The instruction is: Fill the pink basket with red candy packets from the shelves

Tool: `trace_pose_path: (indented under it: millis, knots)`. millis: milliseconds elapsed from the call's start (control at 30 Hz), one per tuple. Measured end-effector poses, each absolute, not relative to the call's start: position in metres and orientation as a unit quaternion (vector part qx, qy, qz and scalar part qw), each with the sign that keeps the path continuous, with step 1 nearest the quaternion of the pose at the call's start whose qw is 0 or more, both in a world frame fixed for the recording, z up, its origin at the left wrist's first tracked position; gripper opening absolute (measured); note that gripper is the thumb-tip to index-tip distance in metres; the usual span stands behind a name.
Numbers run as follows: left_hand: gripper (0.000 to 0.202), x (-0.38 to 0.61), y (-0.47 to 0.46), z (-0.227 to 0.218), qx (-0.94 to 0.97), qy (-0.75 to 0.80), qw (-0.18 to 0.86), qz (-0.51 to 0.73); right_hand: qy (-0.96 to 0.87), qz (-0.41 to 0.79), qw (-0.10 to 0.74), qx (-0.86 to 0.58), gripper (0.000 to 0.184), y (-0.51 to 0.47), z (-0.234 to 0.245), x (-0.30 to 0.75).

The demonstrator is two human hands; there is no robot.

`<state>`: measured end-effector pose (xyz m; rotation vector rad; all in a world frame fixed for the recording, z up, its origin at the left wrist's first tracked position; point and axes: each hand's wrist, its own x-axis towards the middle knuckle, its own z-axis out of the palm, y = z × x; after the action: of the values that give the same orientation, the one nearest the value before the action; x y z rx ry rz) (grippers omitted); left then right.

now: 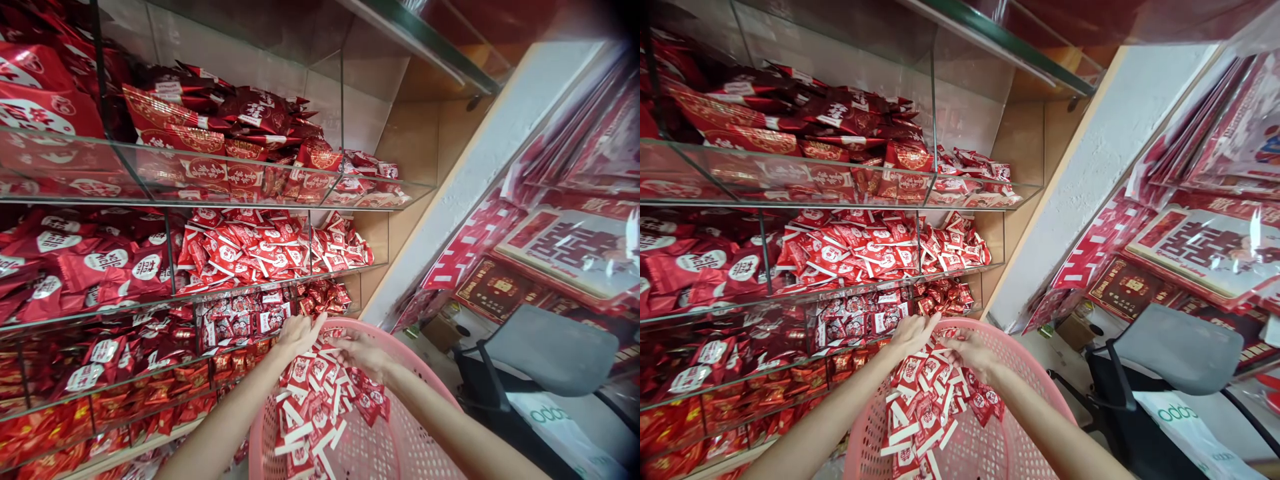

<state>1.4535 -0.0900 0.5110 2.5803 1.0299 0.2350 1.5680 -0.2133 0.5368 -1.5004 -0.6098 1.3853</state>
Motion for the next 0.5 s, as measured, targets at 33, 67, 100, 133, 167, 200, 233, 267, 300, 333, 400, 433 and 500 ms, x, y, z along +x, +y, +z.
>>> trace_pose_path:
  millis: [33,67,100,133,167,200,233,267,300,333,400,433,500]
  knots:
    - [0.086,1.453,-0.090,0.511,0.910,0.367,0.176,0.082,-0.239,0.576,0.482,-0.616,0.026,-0.211,0.538,1.565]
    - [0.086,1.453,-0.090,0.512,0.909,0.370,0.176,0.080,-0.229,0.580,0.481,-0.616,0.025,-0.209,0.538,1.563]
    - [0.086,1.453,-0.090,0.512,0.908,0.373,0.176,0.080,-0.221,0.582,0.480,-0.618,0.023,-0.207,0.539,1.562]
    - [0.086,1.453,-0.090,0.512,0.907,0.373,0.177,0.080,-0.215,0.585,0.476,-0.620,0.021,-0.205,0.540,1.560]
    - [0.086,1.453,-0.090,0.512,0.907,0.373,0.178,0.080,-0.209,0.587,0.473,-0.623,0.019,-0.202,0.540,1.559]
    - [0.086,1.453,-0.090,0.512,0.907,0.371,0.180,0.080,-0.204,0.588,0.471,-0.625,0.018,-0.200,0.540,1.557]
    - [0.086,1.453,-0.090,0.512,0.907,0.370,0.182,0.080,-0.200,0.590,0.472,-0.623,0.016,-0.198,0.539,1.556]
    - [0.086,1.453,-0.090,0.512,0.908,0.369,0.183,0.081,-0.200,0.594,0.474,-0.618,0.015,-0.195,0.539,1.555]
    - [0.086,1.453,-0.090,0.511,0.908,0.367,0.184,0.082,-0.205,0.597,0.474,-0.614,0.014,-0.193,0.538,1.554]
    - [0.085,1.453,-0.090,0.511,0.909,0.364,0.185,0.084,-0.216,0.599,0.470,-0.612,0.014,-0.192,0.536,1.554]
    - [0.085,1.453,-0.090,0.510,0.911,0.359,0.183,0.088,-0.245,0.582,0.449,-0.632,0.018,-0.190,0.534,1.554]
    - [0.085,1.453,-0.090,0.510,0.911,0.358,0.182,0.090,-0.258,0.566,0.436,-0.650,0.021,-0.189,0.532,1.554]
    - [0.085,1.453,-0.089,0.510,0.912,0.357,0.179,0.090,-0.275,0.533,0.417,-0.683,0.027,-0.190,0.530,1.554]
